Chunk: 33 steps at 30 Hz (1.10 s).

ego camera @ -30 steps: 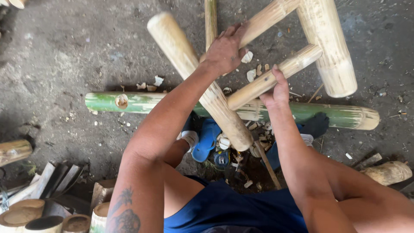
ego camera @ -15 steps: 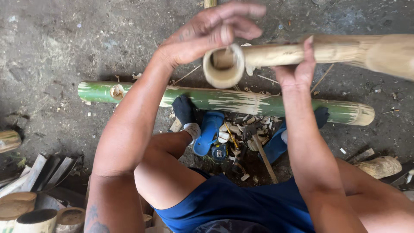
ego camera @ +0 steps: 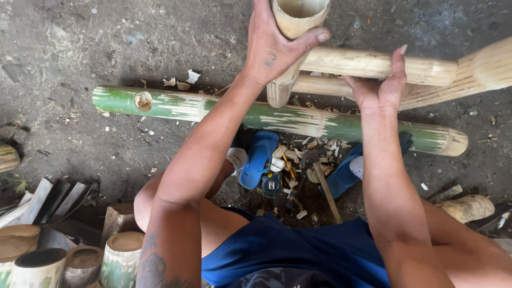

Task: The person sits on the ground and uses a chisel and hammer to carve a circular hole into a green bamboo pole. They repeatedly strike the chisel to remove material and occasionally clear debris from the hole.

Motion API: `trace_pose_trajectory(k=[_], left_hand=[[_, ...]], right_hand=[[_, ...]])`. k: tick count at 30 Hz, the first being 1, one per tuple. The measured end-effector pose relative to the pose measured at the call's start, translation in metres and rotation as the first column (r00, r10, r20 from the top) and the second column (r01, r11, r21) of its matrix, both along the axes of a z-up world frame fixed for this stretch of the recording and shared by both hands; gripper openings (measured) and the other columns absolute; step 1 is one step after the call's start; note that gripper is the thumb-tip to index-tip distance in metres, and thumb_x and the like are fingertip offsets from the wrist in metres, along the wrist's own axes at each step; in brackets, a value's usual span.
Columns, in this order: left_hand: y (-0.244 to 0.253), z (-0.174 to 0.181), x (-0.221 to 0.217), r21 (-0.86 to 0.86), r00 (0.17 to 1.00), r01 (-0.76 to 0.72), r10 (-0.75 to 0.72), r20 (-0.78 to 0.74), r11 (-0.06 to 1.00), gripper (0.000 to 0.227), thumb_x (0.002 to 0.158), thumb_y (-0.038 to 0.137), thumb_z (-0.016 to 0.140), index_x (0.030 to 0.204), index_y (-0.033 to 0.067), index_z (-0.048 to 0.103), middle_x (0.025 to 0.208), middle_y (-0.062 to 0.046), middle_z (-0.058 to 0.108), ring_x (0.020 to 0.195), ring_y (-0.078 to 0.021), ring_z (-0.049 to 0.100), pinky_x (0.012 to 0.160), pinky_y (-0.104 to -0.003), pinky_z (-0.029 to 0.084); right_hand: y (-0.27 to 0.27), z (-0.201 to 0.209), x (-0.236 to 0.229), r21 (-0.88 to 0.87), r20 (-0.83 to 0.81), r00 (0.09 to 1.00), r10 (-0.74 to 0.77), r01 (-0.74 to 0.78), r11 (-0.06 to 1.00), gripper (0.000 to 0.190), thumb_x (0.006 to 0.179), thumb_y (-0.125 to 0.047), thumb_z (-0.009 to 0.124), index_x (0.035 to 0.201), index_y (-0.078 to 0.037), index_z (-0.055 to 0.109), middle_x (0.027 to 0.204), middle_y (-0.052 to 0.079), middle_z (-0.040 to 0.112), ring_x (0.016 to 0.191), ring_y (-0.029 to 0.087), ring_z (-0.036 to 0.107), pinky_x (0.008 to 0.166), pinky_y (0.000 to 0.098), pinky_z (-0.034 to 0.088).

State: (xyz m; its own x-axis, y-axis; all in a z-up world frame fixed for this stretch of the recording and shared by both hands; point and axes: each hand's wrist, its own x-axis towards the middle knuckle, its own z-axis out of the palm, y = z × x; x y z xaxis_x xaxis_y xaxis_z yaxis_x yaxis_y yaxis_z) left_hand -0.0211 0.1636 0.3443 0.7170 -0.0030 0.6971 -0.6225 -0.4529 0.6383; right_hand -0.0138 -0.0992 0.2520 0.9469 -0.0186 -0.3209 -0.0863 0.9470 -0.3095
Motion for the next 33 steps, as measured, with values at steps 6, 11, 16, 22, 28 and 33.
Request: trace_pose_trajectory(k=[6, 11, 16, 22, 28, 33], left_hand=[[0.001, -0.012, 0.021, -0.056, 0.984, -0.048, 0.038, -0.173, 0.997, 0.073, 0.081, 0.056, 0.087, 0.124, 0.0066, 0.053, 0.113, -0.017, 0.074, 0.105, -0.0268, 0.079, 0.094, -0.038, 0.066], [-0.011, -0.028, 0.011, -0.096, 0.999, -0.017, 0.012, -0.052, 0.995, 0.105, 0.080, 0.053, 0.093, 0.147, 0.0048, 0.029, 0.132, -0.024, 0.064, 0.122, -0.0315, 0.071, 0.105, -0.042, 0.060], [-0.008, -0.045, 0.004, -0.174, 0.985, 0.043, -0.071, -0.156, 0.984, 0.107, 0.080, 0.037, 0.098, 0.155, 0.0091, 0.028, 0.139, -0.020, 0.067, 0.130, -0.0317, 0.070, 0.113, -0.042, 0.058], [0.004, -0.059, 0.013, -0.205, 0.972, 0.130, -0.165, -0.164, 0.970, 0.100, 0.082, 0.033, 0.098, 0.155, 0.0086, 0.033, 0.140, -0.017, 0.067, 0.131, -0.0264, 0.068, 0.115, -0.041, 0.056], [0.005, -0.081, 0.015, -0.329, 0.943, 0.219, -0.286, -0.170, 0.919, 0.098, 0.085, 0.038, 0.095, 0.154, 0.0067, 0.034, 0.138, -0.016, 0.066, 0.128, -0.0227, 0.067, 0.113, -0.039, 0.057], [0.007, -0.101, 0.008, -0.283, 0.943, 0.161, -0.232, -0.238, 0.945, 0.104, 0.081, 0.047, 0.094, 0.156, 0.0068, 0.034, 0.139, -0.014, 0.069, 0.131, -0.0246, 0.070, 0.115, -0.040, 0.058]], right_hand=[[0.012, 0.011, -0.019, -0.153, -0.051, 0.991, -0.120, 0.111, 0.982, 0.100, 0.073, -0.029, 0.088, 0.150, -0.018, 0.025, 0.152, 0.021, 0.040, 0.146, 0.041, 0.042, 0.113, 0.0718, 0.041], [0.019, 0.008, -0.033, -0.234, -0.002, 0.986, -0.167, 0.162, 0.959, 0.114, 0.066, -0.037, 0.094, 0.151, -0.016, 0.022, 0.146, 0.019, 0.043, 0.141, 0.038, 0.047, 0.112, 0.0682, 0.045], [0.012, -0.014, -0.033, -0.302, -0.033, 0.992, -0.121, 0.105, 0.947, 0.112, 0.068, -0.059, 0.086, 0.150, -0.015, 0.025, 0.143, 0.018, 0.049, 0.134, 0.034, 0.056, 0.107, 0.0605, 0.053], [0.025, -0.114, -0.061, -0.596, 0.031, 0.992, 0.126, -0.082, 0.799, 0.053, 0.098, -0.058, 0.059, 0.117, -0.008, 0.057, 0.085, 0.009, 0.068, 0.080, 0.024, 0.070, 0.067, 0.0401, 0.061], [0.038, -0.245, -0.127, -0.785, -0.618, 0.630, 0.471, -0.463, -0.411, 0.026, 0.102, -0.033, 0.061, 0.119, -0.015, 0.069, 0.104, 0.007, 0.076, 0.089, 0.021, 0.072, 0.083, 0.0410, 0.060], [0.058, -0.282, -0.158, -0.709, -0.682, 0.392, 0.617, -0.145, -0.690, 0.043, 0.098, -0.025, 0.064, 0.140, -0.021, 0.056, 0.151, 0.011, 0.047, 0.136, 0.033, 0.048, 0.109, 0.0445, 0.044]])
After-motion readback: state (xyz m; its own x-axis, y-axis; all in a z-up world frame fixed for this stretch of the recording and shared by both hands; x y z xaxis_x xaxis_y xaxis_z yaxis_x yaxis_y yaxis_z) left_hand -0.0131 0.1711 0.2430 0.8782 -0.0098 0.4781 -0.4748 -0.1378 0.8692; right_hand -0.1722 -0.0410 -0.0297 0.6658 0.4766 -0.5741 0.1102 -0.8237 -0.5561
